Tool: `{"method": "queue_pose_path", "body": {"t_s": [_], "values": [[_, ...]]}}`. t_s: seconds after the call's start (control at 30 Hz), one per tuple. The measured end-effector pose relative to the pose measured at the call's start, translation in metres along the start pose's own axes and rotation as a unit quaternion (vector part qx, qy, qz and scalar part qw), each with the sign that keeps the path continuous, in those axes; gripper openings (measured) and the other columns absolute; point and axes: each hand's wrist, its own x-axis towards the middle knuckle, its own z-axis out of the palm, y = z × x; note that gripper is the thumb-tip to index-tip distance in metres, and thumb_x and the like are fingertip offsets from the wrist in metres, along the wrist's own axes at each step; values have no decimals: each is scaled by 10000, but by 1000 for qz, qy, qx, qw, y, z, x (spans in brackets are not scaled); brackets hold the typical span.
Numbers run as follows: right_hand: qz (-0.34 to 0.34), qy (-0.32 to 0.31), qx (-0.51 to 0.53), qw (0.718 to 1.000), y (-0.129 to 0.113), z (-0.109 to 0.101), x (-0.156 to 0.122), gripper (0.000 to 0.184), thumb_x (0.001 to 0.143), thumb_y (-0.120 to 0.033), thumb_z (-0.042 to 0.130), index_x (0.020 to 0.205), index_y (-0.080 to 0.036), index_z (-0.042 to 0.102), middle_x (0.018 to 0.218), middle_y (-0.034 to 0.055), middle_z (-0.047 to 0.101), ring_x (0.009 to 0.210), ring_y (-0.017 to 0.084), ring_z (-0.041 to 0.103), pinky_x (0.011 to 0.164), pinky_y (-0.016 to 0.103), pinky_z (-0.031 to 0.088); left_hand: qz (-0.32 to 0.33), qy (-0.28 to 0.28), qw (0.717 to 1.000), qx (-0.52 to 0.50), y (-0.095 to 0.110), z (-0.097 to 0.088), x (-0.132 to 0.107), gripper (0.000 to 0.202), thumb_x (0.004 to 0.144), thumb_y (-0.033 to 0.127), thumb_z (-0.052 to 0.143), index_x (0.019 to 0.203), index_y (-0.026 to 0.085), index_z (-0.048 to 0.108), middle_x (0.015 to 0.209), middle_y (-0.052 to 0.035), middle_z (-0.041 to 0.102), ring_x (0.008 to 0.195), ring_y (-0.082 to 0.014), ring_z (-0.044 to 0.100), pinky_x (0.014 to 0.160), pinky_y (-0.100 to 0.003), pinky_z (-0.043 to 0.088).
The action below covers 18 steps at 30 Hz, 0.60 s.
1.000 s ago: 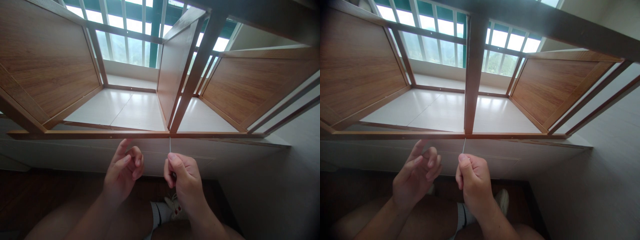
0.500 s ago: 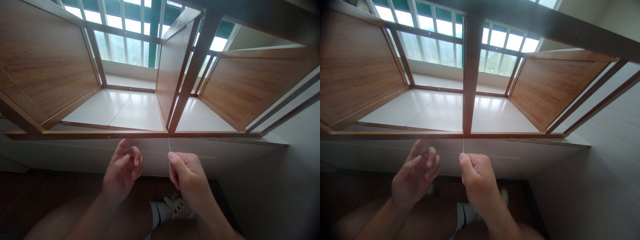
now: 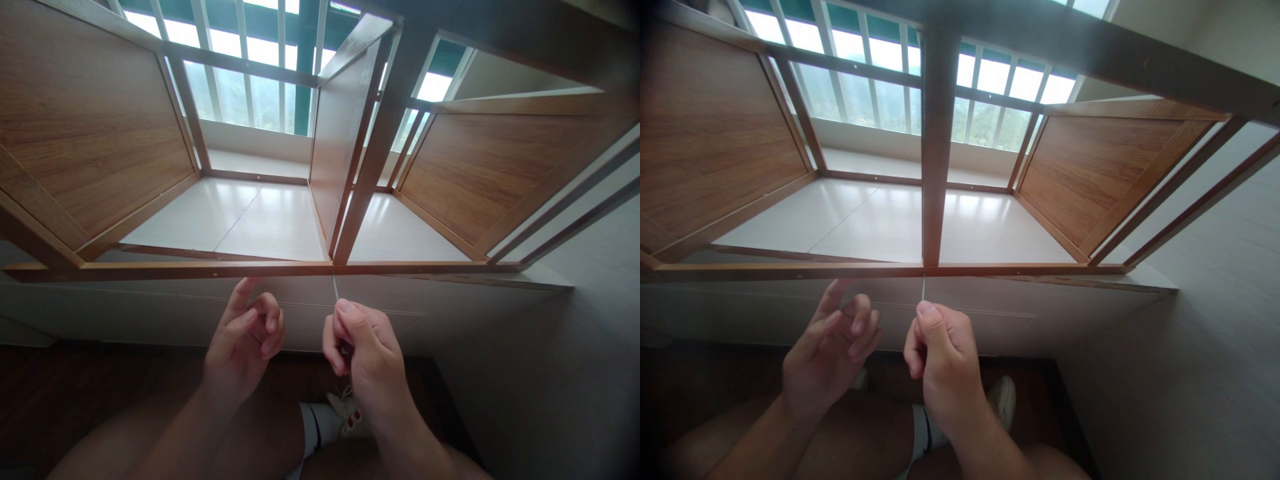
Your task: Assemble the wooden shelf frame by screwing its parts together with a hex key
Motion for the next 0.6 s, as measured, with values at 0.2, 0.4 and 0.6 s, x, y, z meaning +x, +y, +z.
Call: {"method": "queue_pose_path", "body": {"t_s": [0.2, 0.4, 0.6], "values": [[82, -81, 388, 914, 4, 15, -6, 462, 1011, -403, 415, 601, -217, 308, 439, -47, 364, 424, 100, 218, 422, 231, 194, -2, 4, 1000, -2, 1, 4, 0, 373, 963, 259, 541, 1311, 382, 598, 769, 0, 489, 579, -117, 410, 510, -191, 333], [107, -101, 483, 863, 1, 23, -13, 479, 1045, -434, 348, 625, -215, 277, 458, -43, 358, 438, 108, 200, 409, 207, 204, -1, 9, 1000, -7, 1, 5, -1, 383, 955, 258, 557, 1313, 387, 601, 771, -1, 494, 578, -117, 410, 503, -187, 339], [58, -48, 353, 932, 8, 20, -7, 471, 1019, -422, 426, 605, -212, 347, 461, -31, 427, 434, 101, 264, 444, 240, 214, -2, 8, 1000, -4, 0, 3, -1, 385, 958, 259, 549, 1317, 390, 597, 777, 2, 493, 578, -113, 417, 507, -189, 354]]}}
